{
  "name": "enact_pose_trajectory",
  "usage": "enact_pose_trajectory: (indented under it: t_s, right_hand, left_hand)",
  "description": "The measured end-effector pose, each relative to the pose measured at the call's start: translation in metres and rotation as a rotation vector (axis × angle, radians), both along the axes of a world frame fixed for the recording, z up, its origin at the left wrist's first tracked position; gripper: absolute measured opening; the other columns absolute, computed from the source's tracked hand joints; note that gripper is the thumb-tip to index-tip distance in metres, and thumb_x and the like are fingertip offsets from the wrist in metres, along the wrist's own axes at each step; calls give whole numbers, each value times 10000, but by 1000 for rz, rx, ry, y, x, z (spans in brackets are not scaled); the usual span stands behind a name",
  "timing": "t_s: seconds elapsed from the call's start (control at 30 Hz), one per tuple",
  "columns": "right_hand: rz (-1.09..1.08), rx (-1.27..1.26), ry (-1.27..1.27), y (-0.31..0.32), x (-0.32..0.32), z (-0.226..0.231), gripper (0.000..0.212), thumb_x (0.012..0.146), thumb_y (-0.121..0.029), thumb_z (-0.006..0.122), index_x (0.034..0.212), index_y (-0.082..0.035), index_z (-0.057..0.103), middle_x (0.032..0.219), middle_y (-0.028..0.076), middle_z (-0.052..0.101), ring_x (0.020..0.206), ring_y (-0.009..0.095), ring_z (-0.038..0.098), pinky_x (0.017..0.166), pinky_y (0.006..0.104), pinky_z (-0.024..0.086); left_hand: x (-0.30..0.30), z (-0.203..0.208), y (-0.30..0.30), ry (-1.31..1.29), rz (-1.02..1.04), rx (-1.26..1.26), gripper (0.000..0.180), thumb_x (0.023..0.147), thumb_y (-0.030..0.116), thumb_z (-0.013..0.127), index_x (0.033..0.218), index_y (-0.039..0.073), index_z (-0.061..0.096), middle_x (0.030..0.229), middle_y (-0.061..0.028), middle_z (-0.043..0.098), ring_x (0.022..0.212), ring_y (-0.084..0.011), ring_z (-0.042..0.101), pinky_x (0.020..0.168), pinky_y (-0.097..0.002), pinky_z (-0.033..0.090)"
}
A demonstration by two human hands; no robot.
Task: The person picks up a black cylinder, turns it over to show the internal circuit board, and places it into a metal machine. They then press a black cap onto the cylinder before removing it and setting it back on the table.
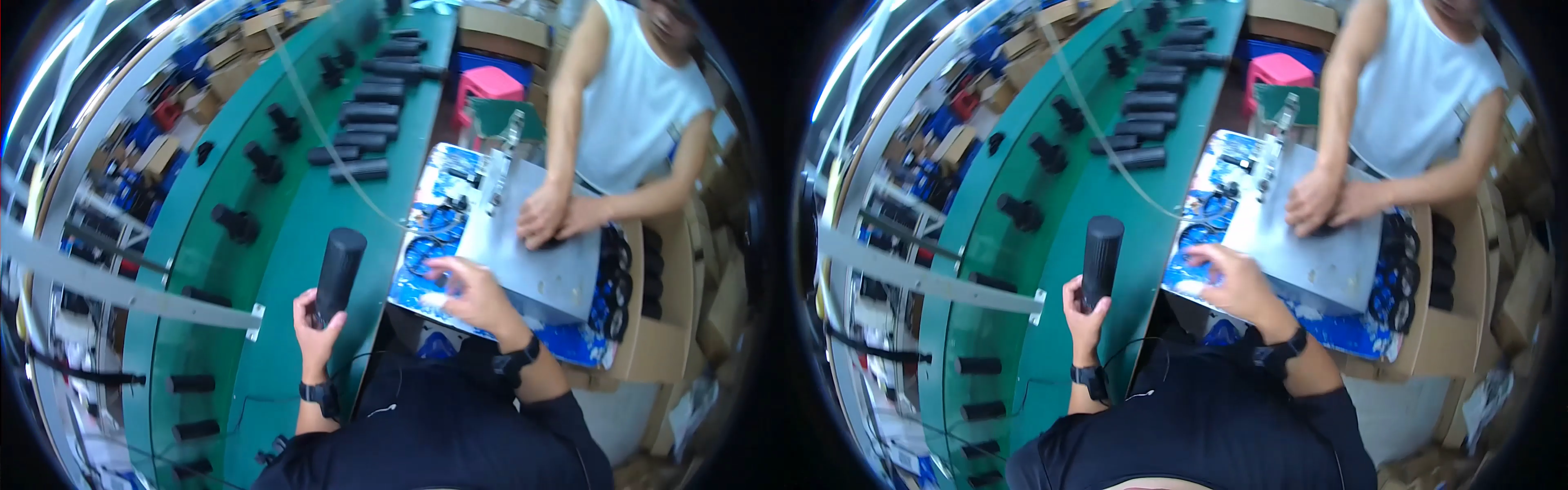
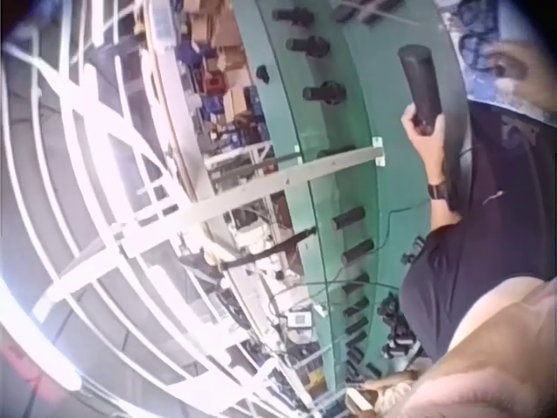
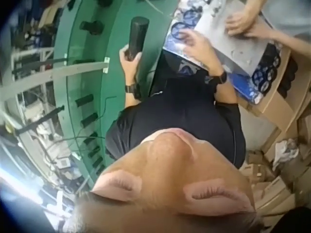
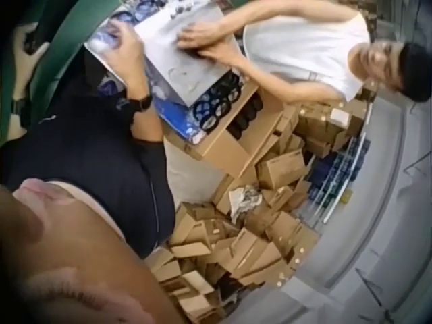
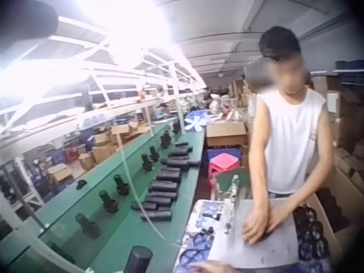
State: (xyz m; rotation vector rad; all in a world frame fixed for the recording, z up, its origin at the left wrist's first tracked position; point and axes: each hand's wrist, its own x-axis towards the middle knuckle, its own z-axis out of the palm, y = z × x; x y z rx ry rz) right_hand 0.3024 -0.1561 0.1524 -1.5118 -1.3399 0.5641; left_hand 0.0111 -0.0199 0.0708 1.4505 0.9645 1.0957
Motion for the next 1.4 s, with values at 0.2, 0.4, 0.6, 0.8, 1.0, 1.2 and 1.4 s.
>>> enact_pose_trajectory:
  t_s: [0.2, 0.4, 0.6, 0.8, 1.0, 1.2, 1.4]
  right_hand:
    - [-26, -38, 437, -4, -22, -18, 635, 830, -250, 952, 1330, -36, 625, 1096, 107, 754, 895, 171, 701, 828, 306, 569]
    - [-125, 207, -17, -72, 12, -17, 663, 861, -225, 933, 1366, -29, 551, 1147, 121, 749, 1039, 184, 727, 927, 334, 576]
    - [-349, -7, 167, -120, 32, -14, 631, 920, -155, 867, 1418, -29, 503, 1280, 152, 716, 1170, 219, 710, 1030, 380, 570]
    - [-548, 497, 160, -90, 127, 42, 571, 986, -103, 795, 1450, -12, 475, 1293, 142, 702, 1166, 215, 705, 1020, 377, 578]
    - [-741, 180, -96, -73, 176, 6, 680, 906, -246, 898, 1386, 21, 495, 1253, 193, 727, 1115, 271, 751, 926, 384, 598]
    - [-905, -219, -472, -40, 154, 48, 830, 790, -440, 952, 1324, 34, 527, 1142, 299, 733, 1074, 445, 746, 910, 455, 600]
    - [-934, -217, -520, -28, 166, 32, 840, 738, -460, 972, 1288, 26, 562, 1136, 282, 741, 1062, 458, 744, 911, 470, 597]
  left_hand:
    - [72, 28, -27, 98, -336, 589, 561, 884, 135, 883, 1345, 24, 583, 1174, -75, 650, 1055, -206, 662, 964, -353, 543]
    - [69, -61, -4, -136, -333, -103, 329, 1045, 137, 723, 1329, 21, 605, 1127, -77, 655, 932, -147, 647, 837, -280, 529]
    - [56, -110, 14, -255, -294, -184, 216, 1081, 90, 645, 1283, 15, 629, 1019, -81, 664, 801, -138, 609, 740, -263, 506]
    - [55, -109, 18, -432, -284, -290, 187, 1076, 70, 645, 1253, 12, 629, 987, -77, 655, 776, -138, 597, 728, -263, 505]
    - [60, -115, 17, -393, -302, -235, 172, 1075, 77, 652, 1230, 5, 631, 988, -80, 657, 787, -141, 602, 726, -270, 507]
    - [55, -116, 17, -370, -309, -237, 163, 1076, 56, 643, 1234, 14, 636, 989, -78, 650, 784, -136, 598, 714, -254, 503]
    - [56, -114, 15, -347, -282, -213, 154, 1074, 78, 653, 1209, 7, 635, 981, -77, 657, 791, -132, 603, 721, -260, 502]
